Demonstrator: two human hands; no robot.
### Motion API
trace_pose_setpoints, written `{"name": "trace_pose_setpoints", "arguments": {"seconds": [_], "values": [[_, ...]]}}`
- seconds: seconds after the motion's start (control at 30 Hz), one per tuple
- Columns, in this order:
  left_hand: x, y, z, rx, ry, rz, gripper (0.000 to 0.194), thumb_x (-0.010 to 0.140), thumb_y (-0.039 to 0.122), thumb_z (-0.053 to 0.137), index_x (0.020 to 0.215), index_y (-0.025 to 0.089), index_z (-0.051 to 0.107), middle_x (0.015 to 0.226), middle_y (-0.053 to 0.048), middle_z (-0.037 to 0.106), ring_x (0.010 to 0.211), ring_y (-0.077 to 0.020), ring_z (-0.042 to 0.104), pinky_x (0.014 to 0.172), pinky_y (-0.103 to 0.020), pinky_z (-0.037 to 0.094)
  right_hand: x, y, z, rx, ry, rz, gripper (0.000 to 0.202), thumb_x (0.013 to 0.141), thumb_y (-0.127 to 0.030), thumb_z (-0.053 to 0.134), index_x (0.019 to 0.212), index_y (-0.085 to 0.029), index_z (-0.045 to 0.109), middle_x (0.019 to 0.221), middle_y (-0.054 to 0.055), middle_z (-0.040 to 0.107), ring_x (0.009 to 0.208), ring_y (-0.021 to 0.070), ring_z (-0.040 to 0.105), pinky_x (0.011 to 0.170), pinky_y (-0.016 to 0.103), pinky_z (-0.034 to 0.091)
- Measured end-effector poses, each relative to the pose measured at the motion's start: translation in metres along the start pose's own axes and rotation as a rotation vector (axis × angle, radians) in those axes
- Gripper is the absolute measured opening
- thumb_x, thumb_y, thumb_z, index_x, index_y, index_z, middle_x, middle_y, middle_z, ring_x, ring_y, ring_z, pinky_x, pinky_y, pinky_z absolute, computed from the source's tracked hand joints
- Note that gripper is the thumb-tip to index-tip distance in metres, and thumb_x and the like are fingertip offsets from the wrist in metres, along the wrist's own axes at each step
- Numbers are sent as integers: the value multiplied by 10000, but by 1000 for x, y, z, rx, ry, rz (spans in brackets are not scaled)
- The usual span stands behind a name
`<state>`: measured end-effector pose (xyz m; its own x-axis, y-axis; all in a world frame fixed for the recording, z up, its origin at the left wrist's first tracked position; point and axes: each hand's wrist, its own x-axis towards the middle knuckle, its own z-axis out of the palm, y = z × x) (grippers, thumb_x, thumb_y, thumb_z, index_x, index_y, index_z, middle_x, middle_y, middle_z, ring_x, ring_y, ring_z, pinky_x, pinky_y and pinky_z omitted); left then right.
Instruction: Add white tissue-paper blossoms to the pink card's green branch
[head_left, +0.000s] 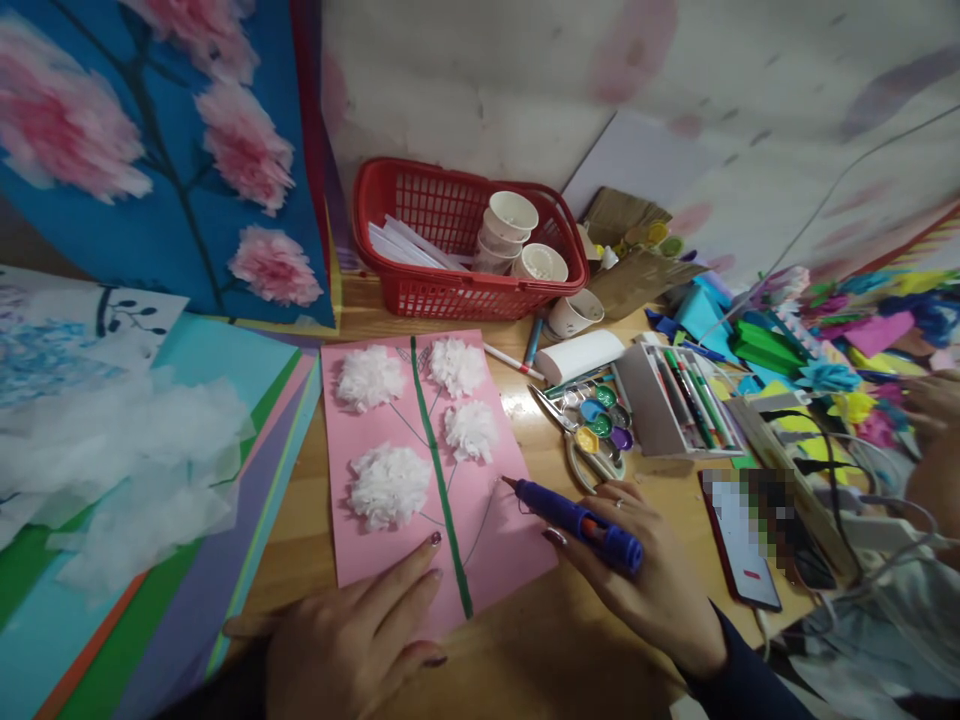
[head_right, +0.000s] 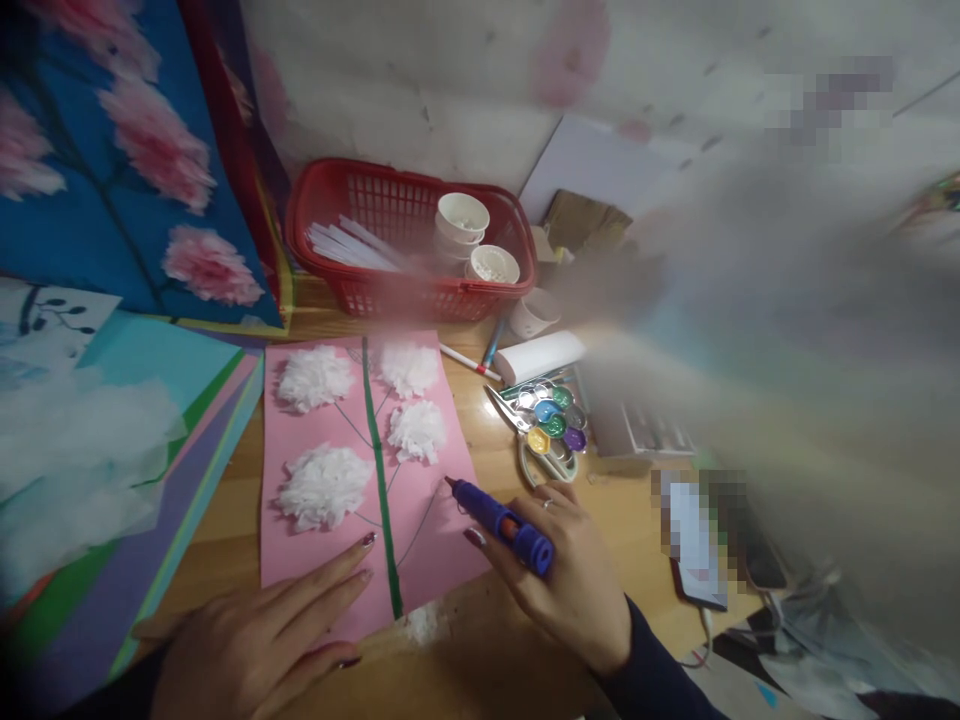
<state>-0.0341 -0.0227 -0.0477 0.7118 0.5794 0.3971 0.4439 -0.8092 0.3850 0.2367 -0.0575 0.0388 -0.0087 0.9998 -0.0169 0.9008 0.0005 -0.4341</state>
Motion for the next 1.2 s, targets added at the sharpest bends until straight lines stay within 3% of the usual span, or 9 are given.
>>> {"name": "trace_pose_setpoints", "arguments": {"seconds": [0.2, 0.37, 0.53, 0.67, 0.8, 1.0, 1.2], "values": [[9, -3, -17, 119, 29, 46, 325, 970, 189, 381, 1017, 173, 702, 1099, -23, 716, 713, -113, 696, 566, -211, 532, -1, 1, 0, -22, -3, -19, 240, 853, -358, 583, 671, -207, 539, 580, -3, 530, 596, 172, 496, 648, 342, 385], [-1, -5, -3, 91, -42, 1, 339, 970, 265, 391, 1198, 193, 630, 1218, -37, 659, 710, -112, 689, 614, -204, 555, 0, 0, 0, -33, 15, -27, 224, 854, -336, 578, 674, -209, 537, 584, 0, 542, 602, 174, 499, 648, 344, 389], [-11, -5, 9, 52, -50, -27, 430, 959, 160, 353, 1357, 252, 484, 1253, -30, 637, 799, -117, 696, 683, -206, 559, -4, 0, 0, -28, -2, -15, 246, 841, -349, 595, 650, -212, 523, 584, -2, 548, 612, 175, 513, 658, 341, 402], [-15, -4, 11, 52, -47, -67, 523, 923, 80, 328, 1399, 277, 419, 1253, -37, 636, 801, -134, 699, 639, -231, 561, -6, 0, -3, -30, 8, 5, 242, 833, -336, 607, 647, -213, 511, 595, -4, 541, 616, 173, 516, 664, 347, 407], [-15, -1, 10, 60, -63, -81, 532, 900, 68, 369, 1375, 288, 460, 1243, -39, 642, 793, -161, 700, 595, -260, 558, -6, -1, -3, -40, -12, 20, 242, 840, -358, 592, 653, -217, 532, 585, -3, 524, 607, 178, 503, 651, 360, 407], [-4, -1, -2, 109, -73, -9, 355, 971, 296, 389, 1216, 181, 618, 1219, -61, 656, 756, -146, 697, 607, -243, 556, -8, -3, -4, -15, -1, 13, 254, 837, -362, 603, 642, -216, 531, 581, -9, 519, 589, 163, 493, 652, 351, 403], [5, -1, -12, 149, -49, 22, 366, 992, 270, 340, 1142, 126, 641, 1182, -71, 674, 727, -133, 703, 589, -238, 550, -11, 0, 1, -20, 3, 7, 284, 847, -374, 594, 630, -212, 510, 562, -3, 510, 596, 175, 483, 643, 357, 383]]}}
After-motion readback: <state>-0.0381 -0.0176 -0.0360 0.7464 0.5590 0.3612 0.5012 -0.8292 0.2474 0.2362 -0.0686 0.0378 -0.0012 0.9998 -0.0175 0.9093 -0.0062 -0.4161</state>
